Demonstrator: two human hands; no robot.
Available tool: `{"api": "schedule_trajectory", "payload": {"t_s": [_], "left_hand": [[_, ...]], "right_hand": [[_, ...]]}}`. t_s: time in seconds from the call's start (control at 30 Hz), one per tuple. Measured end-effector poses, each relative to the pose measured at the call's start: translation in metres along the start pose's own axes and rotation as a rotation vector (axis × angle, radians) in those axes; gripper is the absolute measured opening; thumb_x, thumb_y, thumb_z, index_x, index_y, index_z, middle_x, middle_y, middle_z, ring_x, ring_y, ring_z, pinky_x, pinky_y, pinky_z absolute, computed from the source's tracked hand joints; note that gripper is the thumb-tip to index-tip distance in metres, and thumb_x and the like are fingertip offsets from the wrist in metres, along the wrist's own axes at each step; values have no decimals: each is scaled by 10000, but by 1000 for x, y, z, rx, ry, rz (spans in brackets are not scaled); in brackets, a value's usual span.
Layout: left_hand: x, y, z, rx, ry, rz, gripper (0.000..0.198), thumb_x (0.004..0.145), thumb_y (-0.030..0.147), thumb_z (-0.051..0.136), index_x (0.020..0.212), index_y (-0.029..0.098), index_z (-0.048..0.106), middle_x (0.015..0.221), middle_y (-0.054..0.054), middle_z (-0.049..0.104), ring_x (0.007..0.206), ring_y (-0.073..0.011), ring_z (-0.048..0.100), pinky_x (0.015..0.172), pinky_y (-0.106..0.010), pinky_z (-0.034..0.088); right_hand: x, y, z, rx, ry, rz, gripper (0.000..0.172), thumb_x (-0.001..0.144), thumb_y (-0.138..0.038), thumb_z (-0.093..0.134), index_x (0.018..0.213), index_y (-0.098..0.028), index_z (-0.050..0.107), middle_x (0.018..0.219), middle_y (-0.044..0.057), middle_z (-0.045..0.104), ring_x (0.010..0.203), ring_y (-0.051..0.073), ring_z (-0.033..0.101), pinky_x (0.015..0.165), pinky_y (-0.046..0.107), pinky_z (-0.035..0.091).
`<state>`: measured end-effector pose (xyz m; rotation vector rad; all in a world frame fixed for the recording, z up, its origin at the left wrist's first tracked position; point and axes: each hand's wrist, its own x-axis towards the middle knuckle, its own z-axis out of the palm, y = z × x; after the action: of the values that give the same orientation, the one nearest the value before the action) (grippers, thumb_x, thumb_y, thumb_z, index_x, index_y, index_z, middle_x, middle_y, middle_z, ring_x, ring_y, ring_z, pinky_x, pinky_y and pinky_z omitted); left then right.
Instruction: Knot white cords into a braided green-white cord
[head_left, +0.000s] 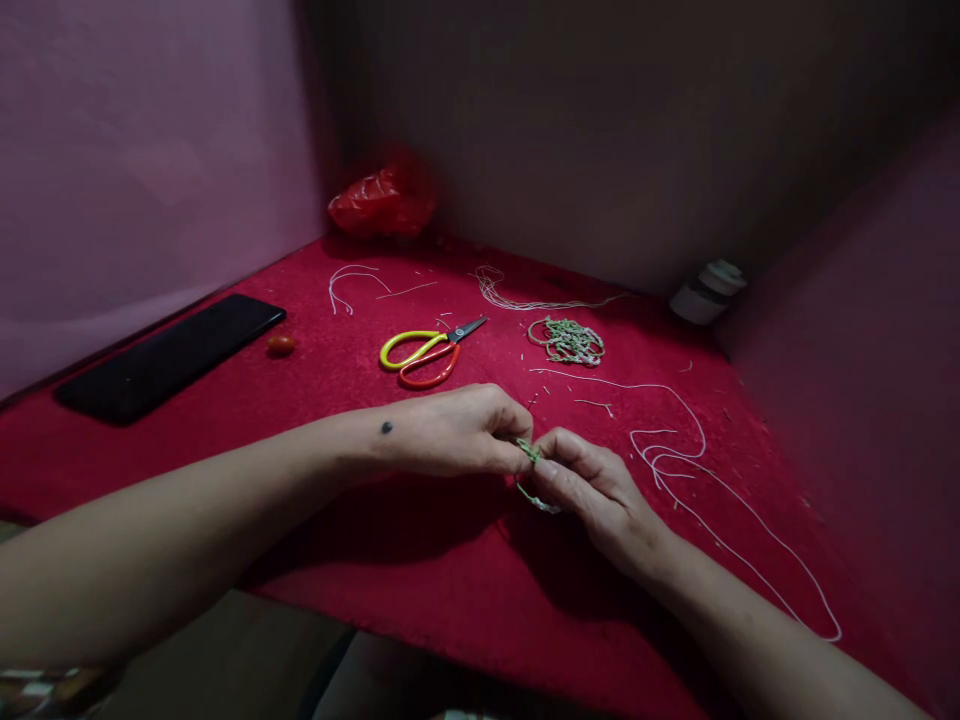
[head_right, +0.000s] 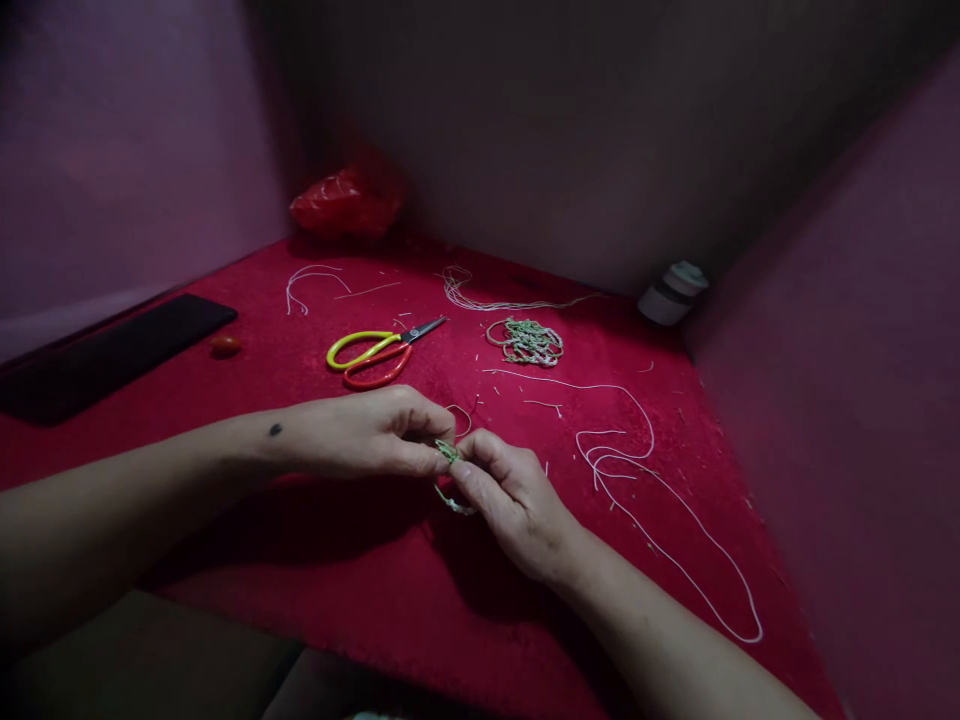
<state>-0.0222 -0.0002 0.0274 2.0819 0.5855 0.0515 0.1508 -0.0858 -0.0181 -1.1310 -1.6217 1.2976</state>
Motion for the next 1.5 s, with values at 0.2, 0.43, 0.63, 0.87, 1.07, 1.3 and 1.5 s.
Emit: {"api": "schedule_trajectory", "payload": {"t_s": [0.2, 0.43, 0.63, 0.87, 1.07, 1.3, 1.5], "left_hand": [[-1, 2, 0, 11, -18, -11, 163, 747, 238, 513, 634, 122, 521, 573, 41, 419, 522, -59, 353, 473, -180, 253], [-9, -5, -27, -123, -146, -31, 217, 756, 323, 570, 668, 126, 595, 515, 36, 432, 480, -61, 370, 447, -182, 267], [1, -16, -13, -714, -34, 35, 202, 746, 300, 592, 679, 111, 614, 715, -41, 585, 599, -96, 501, 543, -211, 384], [15, -23, 16, -1104, -9, 67, 229, 784, 309, 562, 675, 108, 559, 704, -57, 603, 557, -76, 472, 512, -195, 356], [15, -17, 26, -1216, 48, -56, 206, 799, 279, 487, 648, 139, 480, 466, 49, 368, 383, -54, 302, 352, -156, 242], [13, -11, 32, -1253, 12, -60, 240, 760, 227, 529, 562, 131, 434, 456, 67, 280, 369, -34, 252, 343, -147, 267], [10, -11, 31, -1221, -38, -93, 258, 760, 287, 564, 574, 124, 490, 418, 79, 220, 368, -33, 221, 357, -153, 273]], "right_hand": [[1, -2, 1, -50, 3, -9, 208, 884, -309, 459, 804, -135, 541, 662, -14, 489, 584, 59, 421, 542, 177, 346], [3, -3, -1, -116, 33, 35, 215, 864, -307, 476, 723, -148, 512, 618, -23, 442, 562, 62, 385, 530, 182, 328], [3, -6, 1, -99, -20, 30, 183, 868, -288, 461, 771, -151, 532, 646, -22, 424, 580, 66, 360, 542, 183, 315], [2, 1, 7, 38, -9, -19, 209, 883, -331, 439, 851, -158, 552, 709, -11, 432, 617, 72, 362, 587, 193, 340], [0, 2, 13, 61, -25, -46, 223, 896, -315, 412, 956, -175, 574, 822, 24, 549, 728, 96, 491, 718, 225, 408], [-4, -1, 14, -21, -64, -15, 177, 897, -269, 402, 815, -164, 519, 723, -6, 461, 633, 73, 404, 623, 191, 373], [-7, -4, 15, -26, -103, -23, 171, 893, -264, 413, 797, -163, 513, 715, -8, 442, 625, 69, 395, 582, 177, 352]]}}
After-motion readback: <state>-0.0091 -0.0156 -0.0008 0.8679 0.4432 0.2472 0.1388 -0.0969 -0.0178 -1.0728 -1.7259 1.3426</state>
